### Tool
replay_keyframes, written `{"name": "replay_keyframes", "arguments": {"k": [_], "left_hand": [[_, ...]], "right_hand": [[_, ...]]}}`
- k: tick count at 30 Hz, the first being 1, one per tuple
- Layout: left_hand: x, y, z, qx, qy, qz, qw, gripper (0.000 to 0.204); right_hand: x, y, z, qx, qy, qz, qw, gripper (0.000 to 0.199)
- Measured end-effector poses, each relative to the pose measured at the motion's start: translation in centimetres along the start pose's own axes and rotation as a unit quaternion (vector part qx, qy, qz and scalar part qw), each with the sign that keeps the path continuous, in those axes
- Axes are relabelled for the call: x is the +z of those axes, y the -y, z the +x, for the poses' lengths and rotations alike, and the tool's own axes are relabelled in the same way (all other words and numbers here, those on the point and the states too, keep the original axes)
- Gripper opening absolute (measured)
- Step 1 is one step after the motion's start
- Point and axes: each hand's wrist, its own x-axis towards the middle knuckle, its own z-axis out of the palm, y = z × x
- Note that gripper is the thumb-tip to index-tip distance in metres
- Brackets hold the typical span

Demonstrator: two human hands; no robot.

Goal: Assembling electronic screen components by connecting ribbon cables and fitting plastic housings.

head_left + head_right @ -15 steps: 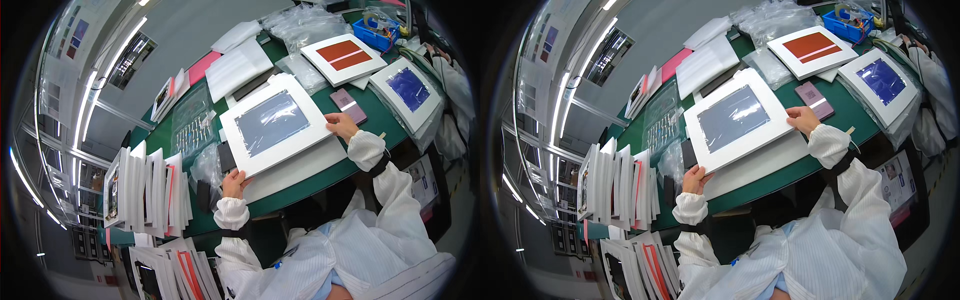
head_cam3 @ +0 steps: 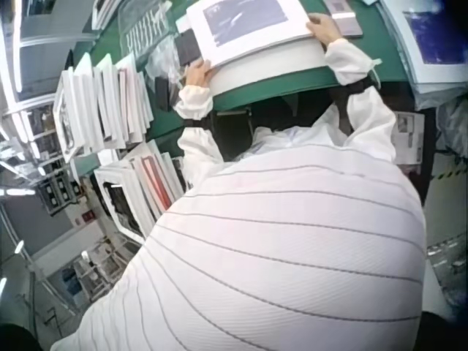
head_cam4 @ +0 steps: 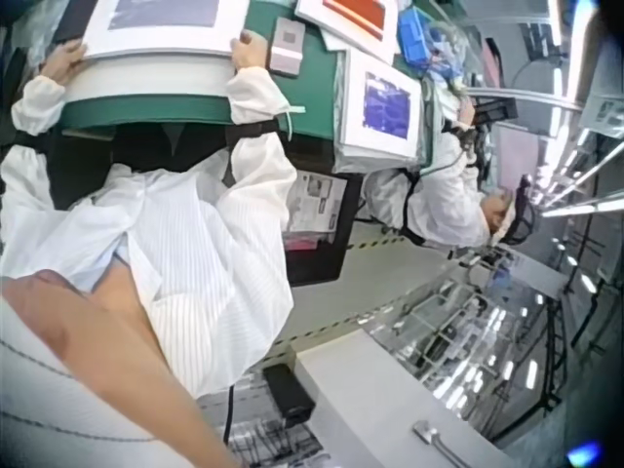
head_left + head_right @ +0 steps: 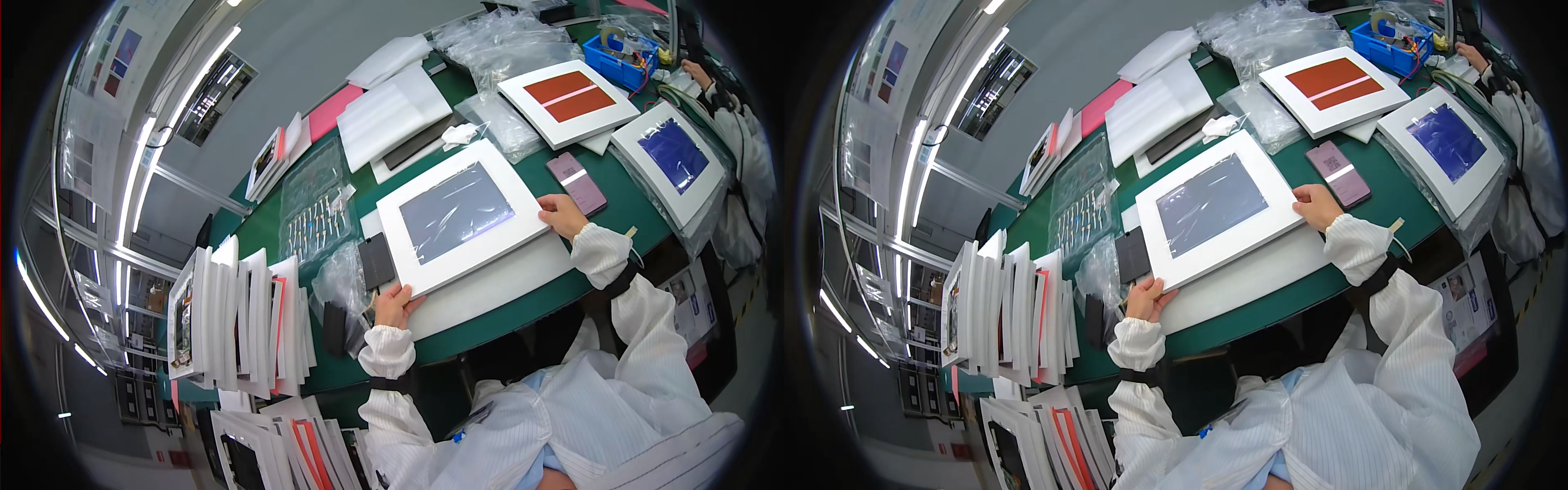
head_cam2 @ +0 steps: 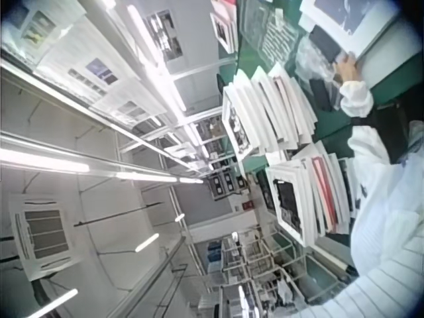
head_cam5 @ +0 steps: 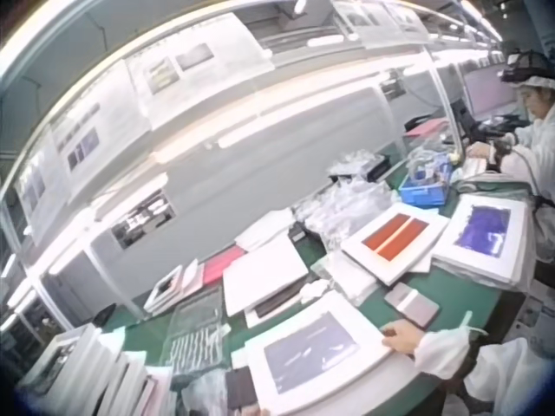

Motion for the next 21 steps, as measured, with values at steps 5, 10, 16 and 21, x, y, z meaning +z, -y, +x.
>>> {"name": "replay_keyframes", "arguments": {"k": [5, 10, 16, 21], "left_hand": [[-0.3, -0.9, -0.3, 0.012, 0.003, 0.022, 1.0, 0.03], [1.5, -7.6, 2.0, 0.067, 0.01, 0.031, 0.997, 0.028], [1.7, -12.3, 11.8, 0.059, -0.055, 0.033, 0.996, 0.032], [0.2, -10.6, 18.4, 0.04, -0.071, 0.087, 0.993, 0.032]], "right_hand": [[-0.4, 2.0, -0.5, -0.006, 0.002, 0.003, 1.0, 0.03], [-1.4, 8.5, 3.2, -0.009, -0.009, 0.014, 1.0, 0.031], [0.9, 10.6, 12.8, 0.018, -0.029, -0.035, 0.999, 0.032], [1.9, 7.0, 18.4, -0.006, -0.058, -0.06, 0.996, 0.034]]}}
